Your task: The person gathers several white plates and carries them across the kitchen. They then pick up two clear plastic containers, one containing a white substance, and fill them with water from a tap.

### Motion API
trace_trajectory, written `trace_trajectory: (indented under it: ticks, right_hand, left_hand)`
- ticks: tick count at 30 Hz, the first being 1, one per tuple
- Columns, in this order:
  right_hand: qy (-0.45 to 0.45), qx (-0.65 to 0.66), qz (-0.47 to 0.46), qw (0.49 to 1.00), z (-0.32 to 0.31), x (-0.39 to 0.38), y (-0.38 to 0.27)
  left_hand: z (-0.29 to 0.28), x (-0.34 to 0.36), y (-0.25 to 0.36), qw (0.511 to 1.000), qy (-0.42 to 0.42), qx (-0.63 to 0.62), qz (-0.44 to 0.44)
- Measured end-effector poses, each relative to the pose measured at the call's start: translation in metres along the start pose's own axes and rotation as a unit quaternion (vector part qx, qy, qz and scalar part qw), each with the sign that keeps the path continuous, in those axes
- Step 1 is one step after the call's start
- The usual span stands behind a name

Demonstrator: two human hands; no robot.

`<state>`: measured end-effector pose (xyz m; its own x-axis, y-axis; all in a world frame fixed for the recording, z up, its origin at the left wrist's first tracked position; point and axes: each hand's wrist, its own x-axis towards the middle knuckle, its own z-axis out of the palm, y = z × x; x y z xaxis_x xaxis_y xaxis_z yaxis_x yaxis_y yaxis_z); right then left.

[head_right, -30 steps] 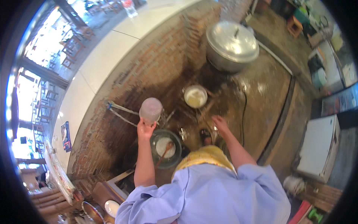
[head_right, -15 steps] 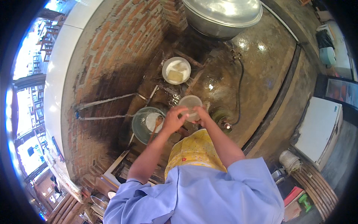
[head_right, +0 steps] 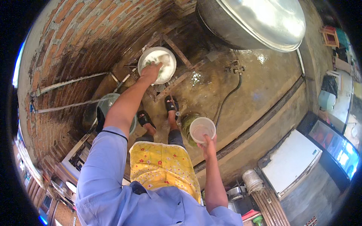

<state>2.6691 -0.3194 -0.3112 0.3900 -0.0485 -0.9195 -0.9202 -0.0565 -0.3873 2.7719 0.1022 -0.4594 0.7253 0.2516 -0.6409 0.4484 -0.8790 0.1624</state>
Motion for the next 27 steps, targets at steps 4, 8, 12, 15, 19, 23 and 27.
trace_trajectory:
  ticks: [4, 8, 12, 15, 19, 23, 27]
  right_hand:
    - [-0.045, -0.011, -0.028, 0.999, 0.029, -0.005, -0.024]
    - [-0.09, -0.053, -0.094, 0.99, 0.074, -0.02, -0.056]
    - [-0.142, -0.091, -0.138, 0.976, 0.121, -0.044, -0.083]
    - [-0.168, -0.122, -0.161, 0.965, 0.159, -0.069, -0.096]
    - [-0.23, -0.189, -0.186, 0.936, 0.212, -0.114, -0.102]
    - [-0.291, -0.265, -0.201, 0.897, 0.253, -0.16, -0.092]
    - [-0.337, -0.271, -0.2, 0.879, 0.279, -0.203, -0.075]
  left_hand:
    - [-0.023, -0.022, -0.005, 0.996, 0.033, -0.082, -0.002]
    - [-0.065, -0.062, -0.022, 0.957, 0.155, -0.24, -0.048]
    - [-0.12, -0.143, -0.035, 0.644, 0.105, -0.752, -0.092]
    - [-0.152, -0.224, -0.027, 0.723, 0.114, -0.681, 0.014]
    - [-0.175, -0.321, -0.008, 0.852, 0.249, -0.421, 0.188]
    - [-0.182, -0.39, -0.016, 0.892, 0.401, -0.086, 0.192]
    - [-0.177, -0.427, -0.058, 0.96, 0.195, 0.03, 0.201]
